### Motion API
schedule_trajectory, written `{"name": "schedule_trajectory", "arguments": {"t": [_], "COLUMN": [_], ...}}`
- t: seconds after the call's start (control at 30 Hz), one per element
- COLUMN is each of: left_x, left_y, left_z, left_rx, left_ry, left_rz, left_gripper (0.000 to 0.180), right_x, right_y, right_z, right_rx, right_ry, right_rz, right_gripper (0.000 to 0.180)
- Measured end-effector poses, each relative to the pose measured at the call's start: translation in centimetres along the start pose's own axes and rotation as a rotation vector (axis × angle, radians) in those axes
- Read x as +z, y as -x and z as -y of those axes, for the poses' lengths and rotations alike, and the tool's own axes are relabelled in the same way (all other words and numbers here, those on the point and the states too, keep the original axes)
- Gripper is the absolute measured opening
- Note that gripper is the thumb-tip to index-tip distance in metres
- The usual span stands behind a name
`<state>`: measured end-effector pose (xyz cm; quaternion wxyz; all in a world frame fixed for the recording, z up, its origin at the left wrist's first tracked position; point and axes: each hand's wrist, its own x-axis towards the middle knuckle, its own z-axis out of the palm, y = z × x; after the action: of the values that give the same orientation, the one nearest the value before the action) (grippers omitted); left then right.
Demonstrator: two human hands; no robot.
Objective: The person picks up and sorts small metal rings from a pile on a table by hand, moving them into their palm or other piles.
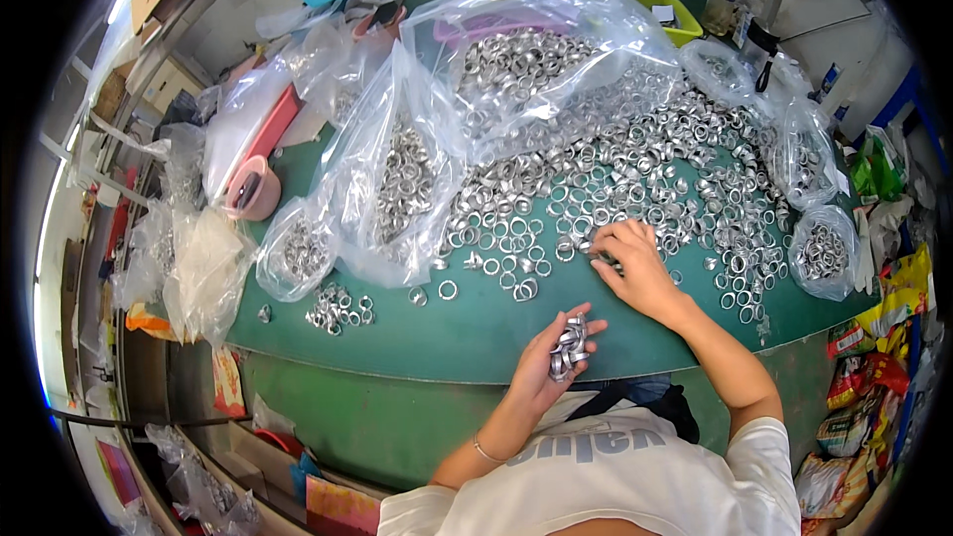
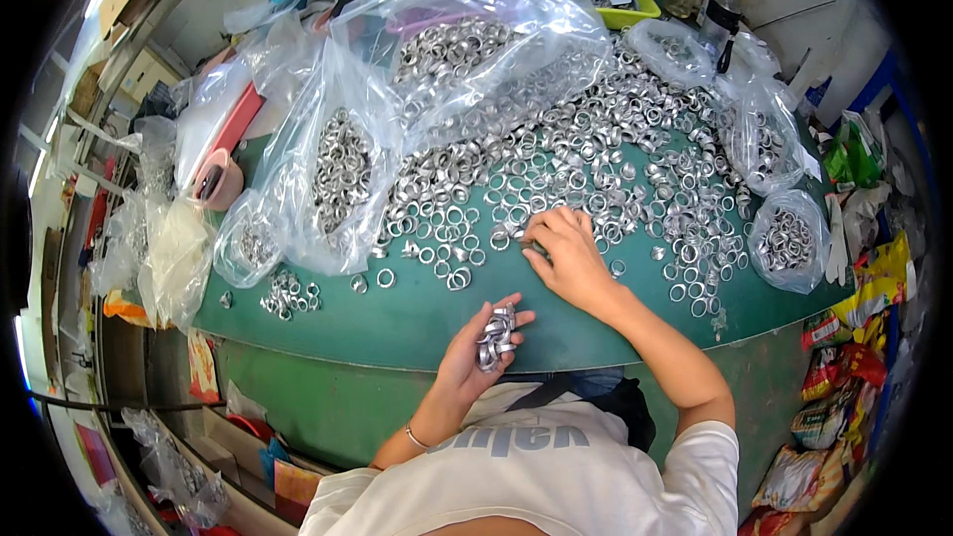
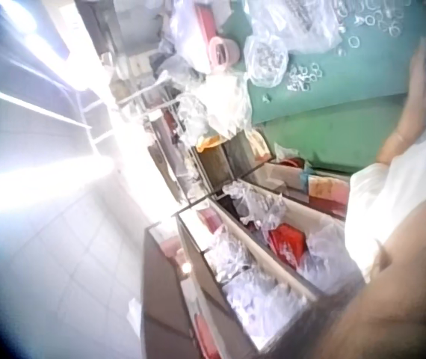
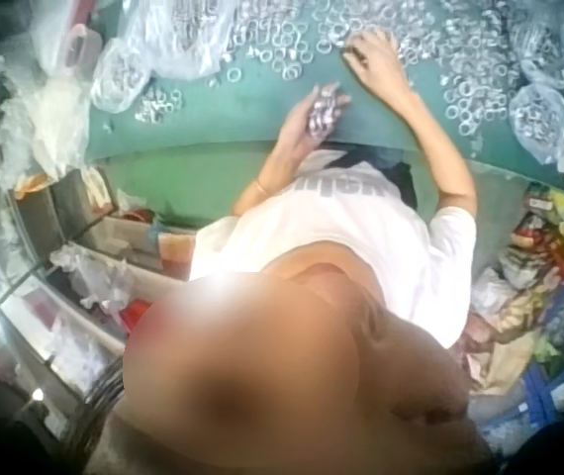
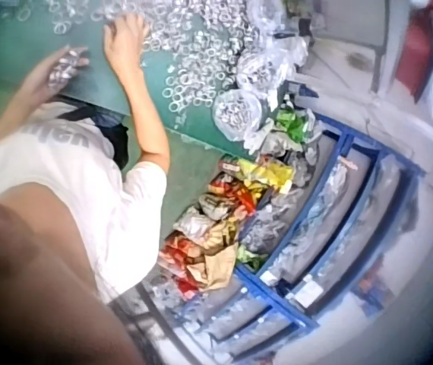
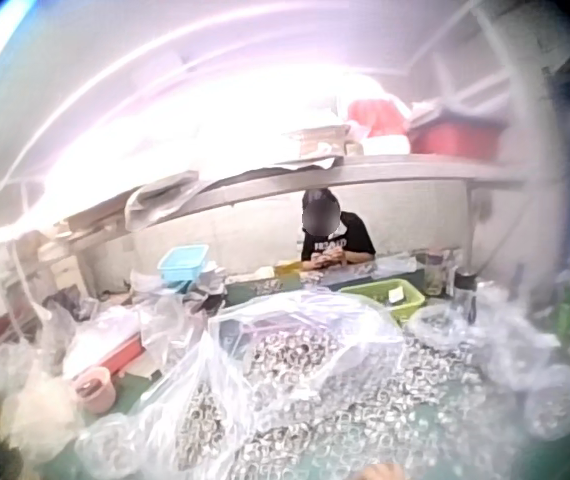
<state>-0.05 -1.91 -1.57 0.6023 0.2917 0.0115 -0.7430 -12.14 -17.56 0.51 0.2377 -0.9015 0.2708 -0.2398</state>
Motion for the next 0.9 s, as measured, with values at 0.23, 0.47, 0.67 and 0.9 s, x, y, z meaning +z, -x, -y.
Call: {"name": "schedule_trajectory", "arguments": {"t": [0.23,0.47,0.67,0.9], "left_x": [-0.8,-0.8,-1.2,-1.4], "left_y": [0.0,-0.7,-1.1,-1.2], "left_z": [-0.4,-0.7,-0.7,-0.9], "left_rx": [0.004,0.011,0.015,-0.008], "left_ry": [0.005,-0.005,0.012,0.017], "left_rz": [0.009,0.004,0.017,0.028], "left_gripper": [0.047,0.046,0.046,0.046], "right_x": [-5.6,-10.8,-12.5,-13.5], "right_y": [1.2,3.4,2.9,2.3], "right_z": [-1.6,-4.9,-6.9,-8.0], "right_rx": [0.421,0.387,0.418,0.468], "right_ry": [-0.835,-0.607,-0.513,-0.528], "right_rz": [0.326,0.72,0.806,0.795], "right_gripper": [0.016,0.023,0.024,0.029]}}
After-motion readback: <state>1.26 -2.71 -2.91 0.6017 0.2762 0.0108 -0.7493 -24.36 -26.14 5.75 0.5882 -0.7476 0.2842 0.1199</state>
